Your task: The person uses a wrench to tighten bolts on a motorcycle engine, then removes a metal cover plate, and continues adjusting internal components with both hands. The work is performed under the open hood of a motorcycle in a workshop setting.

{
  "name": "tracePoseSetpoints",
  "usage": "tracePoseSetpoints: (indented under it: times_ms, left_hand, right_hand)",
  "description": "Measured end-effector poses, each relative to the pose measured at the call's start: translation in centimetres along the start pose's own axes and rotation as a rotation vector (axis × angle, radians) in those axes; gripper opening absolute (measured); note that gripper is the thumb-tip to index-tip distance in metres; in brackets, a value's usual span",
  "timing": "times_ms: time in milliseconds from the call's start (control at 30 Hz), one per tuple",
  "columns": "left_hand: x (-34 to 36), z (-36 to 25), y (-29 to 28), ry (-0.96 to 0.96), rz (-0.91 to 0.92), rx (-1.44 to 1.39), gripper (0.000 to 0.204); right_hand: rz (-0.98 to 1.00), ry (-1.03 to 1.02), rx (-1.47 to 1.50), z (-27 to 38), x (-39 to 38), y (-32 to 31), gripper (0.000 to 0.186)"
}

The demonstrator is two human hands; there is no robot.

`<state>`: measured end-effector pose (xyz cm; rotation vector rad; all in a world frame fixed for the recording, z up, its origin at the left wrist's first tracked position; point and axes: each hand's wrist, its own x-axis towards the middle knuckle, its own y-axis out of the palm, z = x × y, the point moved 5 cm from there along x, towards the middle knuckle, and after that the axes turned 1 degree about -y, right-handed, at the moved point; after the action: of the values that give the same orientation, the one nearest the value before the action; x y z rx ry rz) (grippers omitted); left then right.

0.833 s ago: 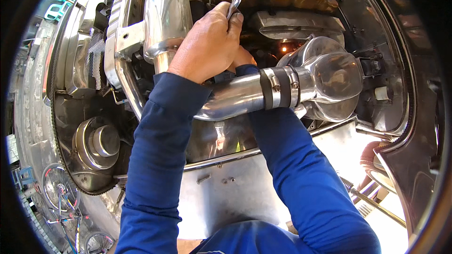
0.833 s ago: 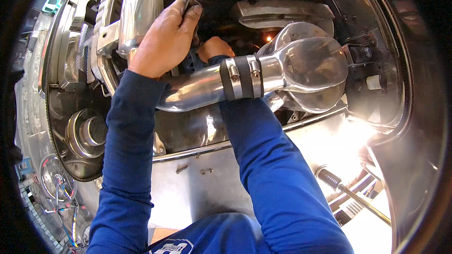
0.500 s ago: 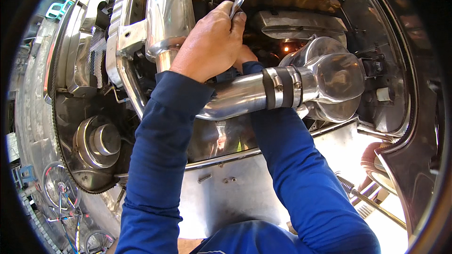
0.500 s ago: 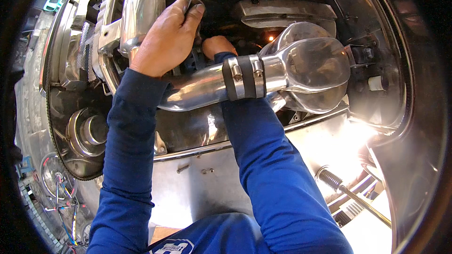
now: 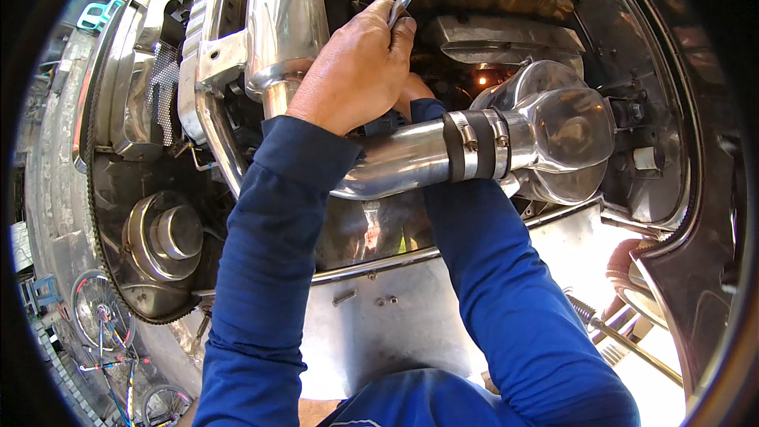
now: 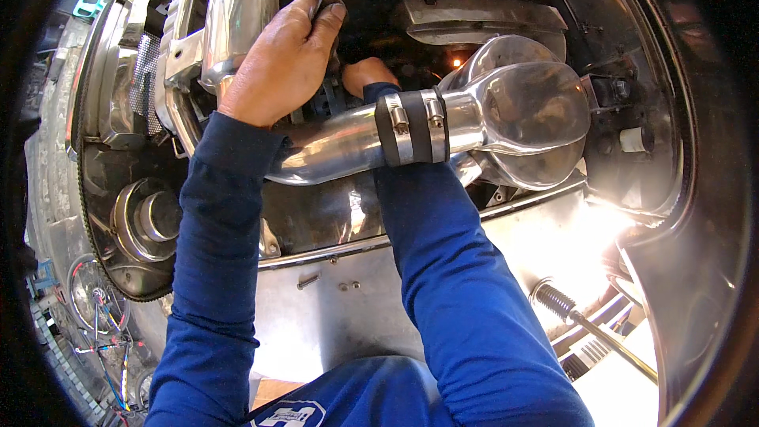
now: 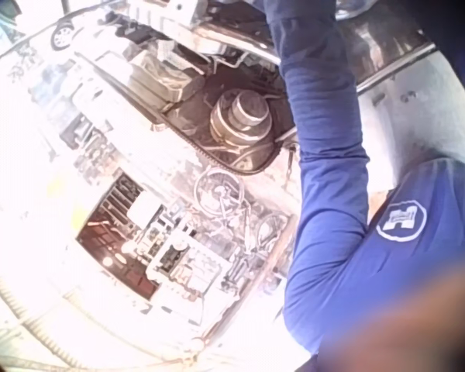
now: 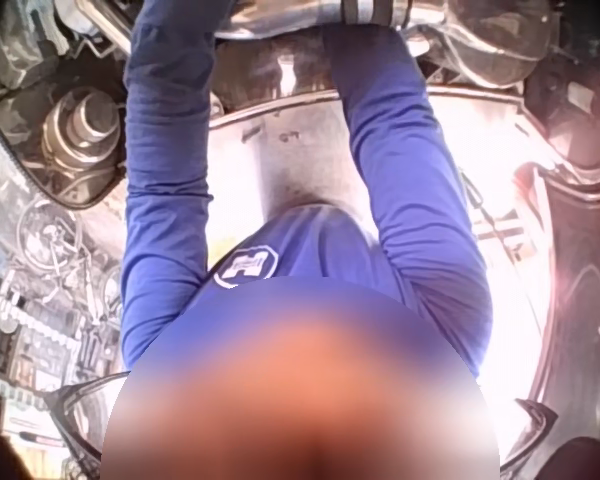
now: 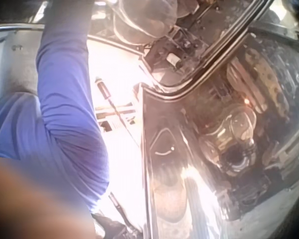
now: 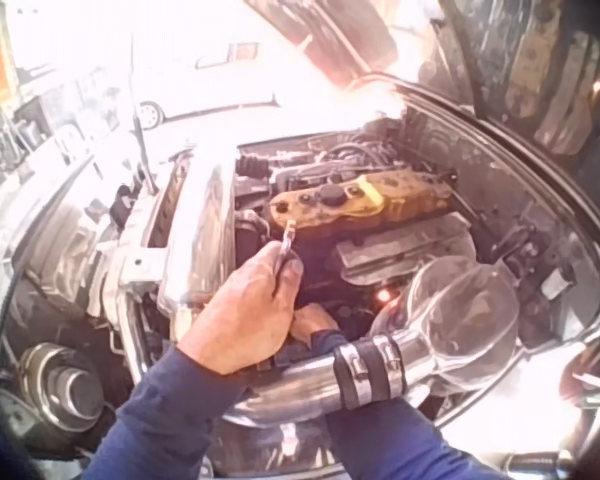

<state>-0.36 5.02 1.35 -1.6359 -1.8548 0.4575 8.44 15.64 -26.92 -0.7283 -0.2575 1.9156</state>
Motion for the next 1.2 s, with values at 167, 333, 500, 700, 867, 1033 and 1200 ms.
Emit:
tracePoseSetpoints:
  times_ms: [167,333,500,700,867,1033,1200]
  left_hand:
    - [-0.1,0.1,0.1,0.026,-0.01,0.014,0.034]
    - [-0.1,0.0,0.0,0.015,-0.005,0.011,0.034]
    - [-0.1,-0.1,0.0,0.025,-0.015,0.004,0.033]
    - [-0.1,0.0,0.0,0.009,-0.005,0.016,0.033]
    - [-0.1,-0.1,-0.1,0.063,-0.053,0.041,0.033]
    - [0.0,0.1,0.1,0.046,-0.033,0.014,0.033]
    - [0.0,0.1,0.0,0.051,-0.051,0.034,0.033]
  right_hand:
    - [0.085,-0.105,0.155,1.2,-0.1,0.7,0.046]
    - [-0.078,0.106,-0.094,1.3,-1.8,-1.7,0.04]
    - [-0.066,0.003,-0.171,2.2,-2.5,-1.5,0.038]
    - [-0.111,0.071,0.053,2.1,-3.2,-1.5,0.041]
    - [-0.085,0.198,0.146,2.9,-4.5,-1.8,0.046]
    - [-0.054,0.038,-0.052,3.4,-4.2,-1.7,0.045]
    - [-0.034,0.017,-0.101,2.7,-3.3,-1.3,0.06]
